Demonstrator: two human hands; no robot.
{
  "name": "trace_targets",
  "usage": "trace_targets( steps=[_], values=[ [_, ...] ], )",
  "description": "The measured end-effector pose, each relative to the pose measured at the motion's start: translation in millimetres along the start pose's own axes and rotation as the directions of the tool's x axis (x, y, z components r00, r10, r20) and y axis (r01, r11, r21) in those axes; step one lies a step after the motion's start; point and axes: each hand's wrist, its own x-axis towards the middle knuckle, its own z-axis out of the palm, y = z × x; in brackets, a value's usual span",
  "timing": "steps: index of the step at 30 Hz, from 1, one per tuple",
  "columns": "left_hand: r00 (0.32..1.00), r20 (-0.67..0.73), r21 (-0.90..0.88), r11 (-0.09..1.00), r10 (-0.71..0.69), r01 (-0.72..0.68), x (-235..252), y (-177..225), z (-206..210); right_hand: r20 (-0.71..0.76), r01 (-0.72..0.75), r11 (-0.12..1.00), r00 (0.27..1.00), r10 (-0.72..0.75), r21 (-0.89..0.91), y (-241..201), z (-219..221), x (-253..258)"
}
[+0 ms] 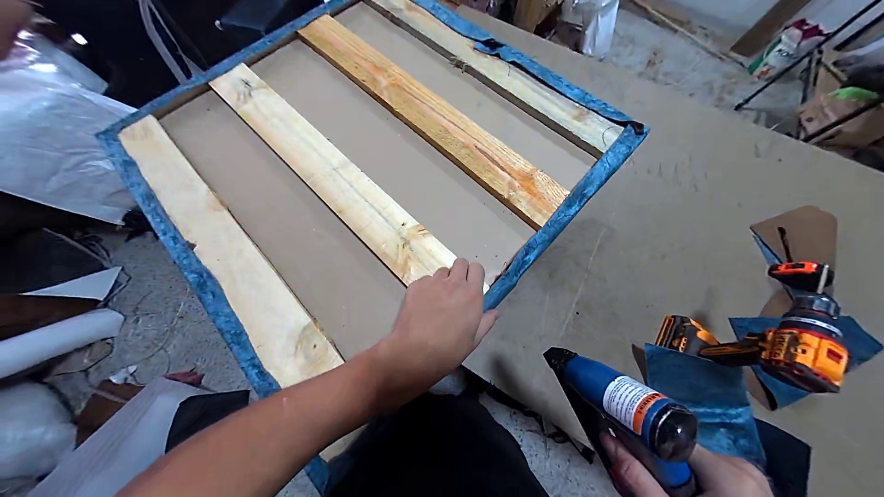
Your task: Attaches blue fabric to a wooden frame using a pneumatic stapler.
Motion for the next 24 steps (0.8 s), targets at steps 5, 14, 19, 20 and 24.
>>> trace_targets(
  steps=[5,14,19,20,24],
  values=[
    [0.97,0.006,-0.032,0.97,0.242,-0.242,1.4,-5.0,9.5,0.017,-0.046,0.999,0.999,0.047,-0.022,-12.5,5.4,7.5],
    [0.873,-0.351,-0.377,0.802,0.338,-0.462,6.3,-43.2,32.1,-0.014,0.116,0.993,0.993,-0.116,-0.001,-41.1,-11.3,79.9],
    [0.874,-0.447,-0.181,0.938,0.189,-0.296,-4.2,-42.9,39.0,0.04,0.166,0.983,0.986,-0.163,-0.075,-48.6,-10.1,104.6],
    [0.892,-0.433,-0.217,0.946,0.127,-0.24,-3.5,-44.6,41.7,0.041,0.175,0.981,0.984,-0.172,-0.083,-50.7,-8.7,107.2],
    [0.898,-0.438,-0.311,0.943,-0.034,-0.116,1.4,-47.7,49.9,-0.008,0.182,0.974,0.983,-0.185,-0.135,-60.5,0.7,117.8]
  ],
)
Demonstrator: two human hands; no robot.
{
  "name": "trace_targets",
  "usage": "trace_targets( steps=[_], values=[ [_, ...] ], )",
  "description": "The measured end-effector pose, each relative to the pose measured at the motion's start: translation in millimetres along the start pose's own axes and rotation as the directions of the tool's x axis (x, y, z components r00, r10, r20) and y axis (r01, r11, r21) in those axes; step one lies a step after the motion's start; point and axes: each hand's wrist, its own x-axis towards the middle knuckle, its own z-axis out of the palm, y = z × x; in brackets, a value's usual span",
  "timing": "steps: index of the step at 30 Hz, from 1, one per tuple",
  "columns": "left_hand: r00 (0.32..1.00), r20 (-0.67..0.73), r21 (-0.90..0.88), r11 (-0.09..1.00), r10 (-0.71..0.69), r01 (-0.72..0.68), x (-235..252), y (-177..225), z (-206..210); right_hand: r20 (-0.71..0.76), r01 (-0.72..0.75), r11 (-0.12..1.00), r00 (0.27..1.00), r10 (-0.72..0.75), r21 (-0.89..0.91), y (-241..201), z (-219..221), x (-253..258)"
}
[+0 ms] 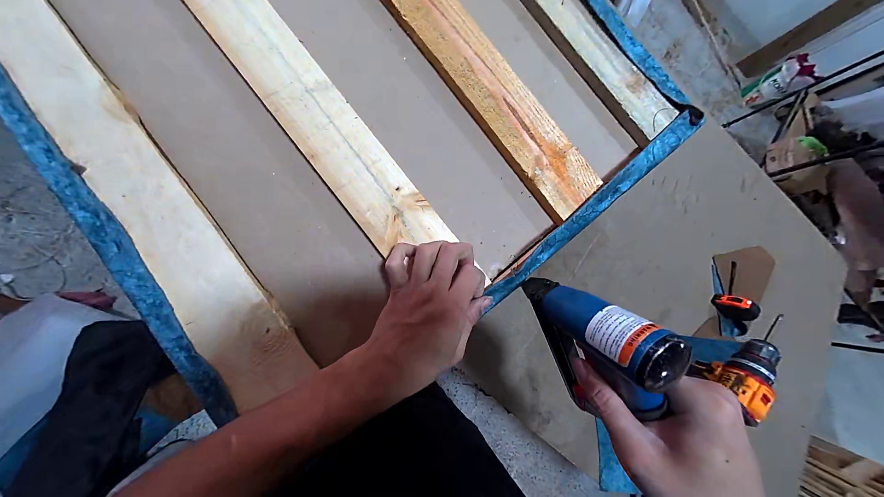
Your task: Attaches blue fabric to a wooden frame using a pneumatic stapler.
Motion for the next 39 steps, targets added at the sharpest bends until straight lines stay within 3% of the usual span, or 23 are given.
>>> trace_targets(
  steps=[4,10,21,25,28,31,32,34,36,39],
  values=[
    [0.997,-0.063,-0.083,0.996,-0.046,0.041,-0.8,-1.9,0.8,-0.035,0.007,0.997,0.999,-0.01,-0.076,-1.7,8.7,11.3],
    [0.991,-0.034,-0.255,0.96,-0.128,0.116,5.2,-5.8,-6.0,0.087,0.051,0.99,0.995,-0.04,-0.132,-17.2,-0.2,9.4],
    [0.992,0.001,-0.282,0.952,-0.123,0.119,13.3,-7.3,-12.8,0.24,0.025,1.0,0.97,-0.026,0.008,-66.5,21.8,-21.9],
    [0.996,0.02,-0.4,0.913,-0.084,0.085,18.3,-27.7,-32.3,0.227,0.029,0.998,0.973,-0.042,0.061,-63.8,26.2,-26.8],
    [0.964,-0.172,-0.388,0.913,-0.204,0.124,8.9,-91.8,-86.3,0.15,-0.041,0.997,0.988,0.03,0.067,-48.7,21.2,-38.0],
    [0.852,-0.362,-0.293,0.914,-0.378,0.281,-6.7,-181.4,-123.2,-0.041,-0.251,0.968,0.967,0.25,-0.019,-7.7,32.6,-52.6],
    [0.855,-0.362,-0.256,0.922,-0.371,0.291,-2.2,-195.3,-116.3,-0.079,-0.346,0.937,0.936,0.342,-0.042,10.3,43.2,-51.1],
    [0.928,-0.278,-0.118,0.967,-0.25,0.225,15.8,-194.8,-80.0,-0.081,-0.492,0.87,0.869,0.488,-0.034,49.2,73.3,-44.6],
    [0.975,-0.167,0.03,0.988,-0.146,0.153,31.4,-187.7,-50.5,-0.126,-0.516,0.857,0.851,0.51,-0.013,89.8,104.0,-38.9],
    [0.965,-0.256,-0.067,0.997,-0.053,0.037,22.3,-199.1,-39.8,-0.193,-0.475,0.879,0.866,0.462,-0.029,132.8,144.4,-37.3]
  ],
)
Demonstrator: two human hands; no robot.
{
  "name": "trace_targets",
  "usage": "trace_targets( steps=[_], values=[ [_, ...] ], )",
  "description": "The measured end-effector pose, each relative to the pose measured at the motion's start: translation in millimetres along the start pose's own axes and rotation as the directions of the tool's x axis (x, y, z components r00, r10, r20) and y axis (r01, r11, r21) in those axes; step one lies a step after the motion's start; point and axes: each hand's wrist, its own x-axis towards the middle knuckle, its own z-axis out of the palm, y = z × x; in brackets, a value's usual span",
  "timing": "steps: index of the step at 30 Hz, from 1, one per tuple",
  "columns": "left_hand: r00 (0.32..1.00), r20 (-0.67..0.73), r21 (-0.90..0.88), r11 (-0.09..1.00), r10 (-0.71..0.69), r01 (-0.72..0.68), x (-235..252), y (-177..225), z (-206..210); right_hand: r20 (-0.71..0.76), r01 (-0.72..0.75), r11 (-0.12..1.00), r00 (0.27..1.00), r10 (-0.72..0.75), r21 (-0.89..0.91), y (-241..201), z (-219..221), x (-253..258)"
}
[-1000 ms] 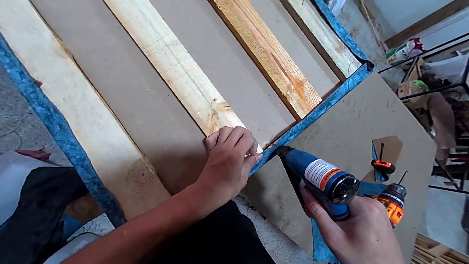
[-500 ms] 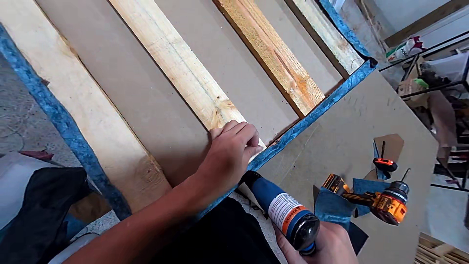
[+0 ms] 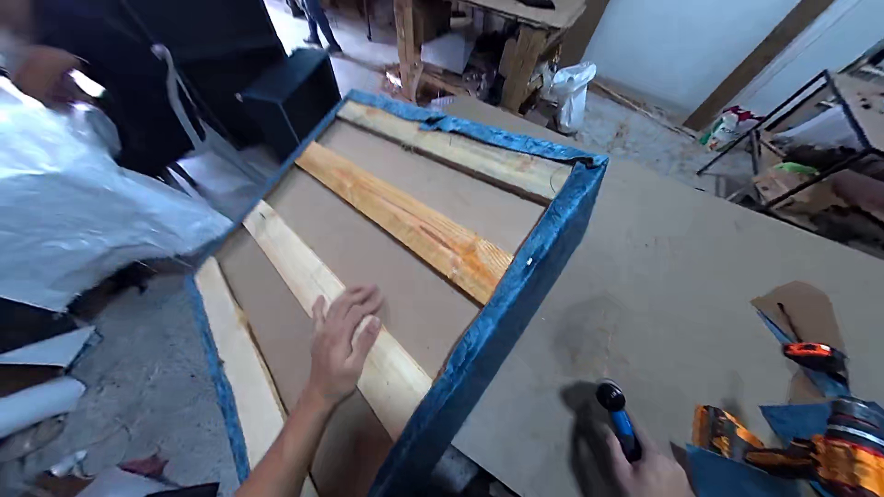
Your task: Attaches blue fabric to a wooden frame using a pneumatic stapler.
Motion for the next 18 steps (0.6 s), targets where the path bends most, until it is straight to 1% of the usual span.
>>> trace_targets(
  steps=[2,4,5,6,7,8,10,11,12,13,14,15,16,18],
  values=[
    [0.999,-0.048,-0.077,0.997,-0.005,0.001,-5.4,-7.9,-2.3,-0.034,0.003,1.0,0.999,-0.004,-0.031,18.1,29.4,10.1],
    [0.996,-0.089,-0.161,0.987,-0.029,0.014,-10.0,-9.5,0.1,-0.066,0.015,0.993,0.998,-0.022,-0.117,41.8,50.8,19.8],
    [0.994,-0.102,-0.195,0.981,-0.044,0.023,-12.4,-9.8,0.7,-0.068,0.031,0.985,0.997,-0.043,-0.167,46.7,52.6,25.8],
    [0.992,-0.113,-0.22,0.975,-0.056,0.031,-13.8,-10.7,0.9,-0.085,0.066,0.979,0.993,-0.084,-0.194,40.8,43.8,36.4],
    [0.99,-0.126,-0.233,0.972,-0.066,0.035,-13.4,-11.3,1.6,-0.129,0.121,0.974,0.981,-0.147,-0.189,22.3,22.8,55.3],
    [0.987,-0.14,-0.236,0.971,-0.076,0.041,-11.9,-11.3,2.8,-0.198,0.193,0.966,0.954,-0.226,-0.174,-7.6,-7.9,81.7],
    [0.985,-0.152,-0.229,0.972,-0.087,0.051,-12.3,-8.3,4.4,-0.329,0.301,0.947,0.888,-0.321,-0.114,-89.0,-85.3,136.2],
    [0.984,-0.154,-0.223,0.973,-0.086,0.05,-13.3,-7.2,4.4,-0.364,0.352,0.932,0.86,-0.358,-0.086,-131.2,-121.1,162.5],
    [0.984,-0.154,-0.218,0.975,-0.085,0.05,-13.0,-6.2,4.2,-0.366,0.41,0.911,0.843,-0.395,-0.038,-169.0,-148.0,191.3],
    [0.984,-0.157,-0.214,0.976,-0.085,0.05,-12.0,-5.1,3.9,-0.336,0.467,0.884,0.836,-0.433,0.023,-200.1,-162.7,222.1],
    [0.984,-0.157,-0.206,0.977,-0.084,0.051,-11.7,-3.9,3.4,-0.282,0.515,0.851,0.836,-0.471,0.102,-225.5,-165.2,251.2],
    [0.985,-0.155,-0.201,0.978,-0.081,0.049,-12.0,-2.6,3.3,-0.218,0.539,0.819,0.838,-0.5,0.194,-244.3,-158.1,274.1],
    [0.986,-0.151,-0.194,0.98,-0.075,0.045,-11.9,-1.0,2.9,-0.194,0.554,0.779,0.832,-0.519,0.292,-256.3,-144.4,290.4],
    [0.987,-0.145,-0.178,0.983,-0.066,0.039,-6.4,5.4,2.6,-0.24,0.554,0.679,0.828,-0.506,0.482,-262.0,-119.7,307.5]
  ],
)
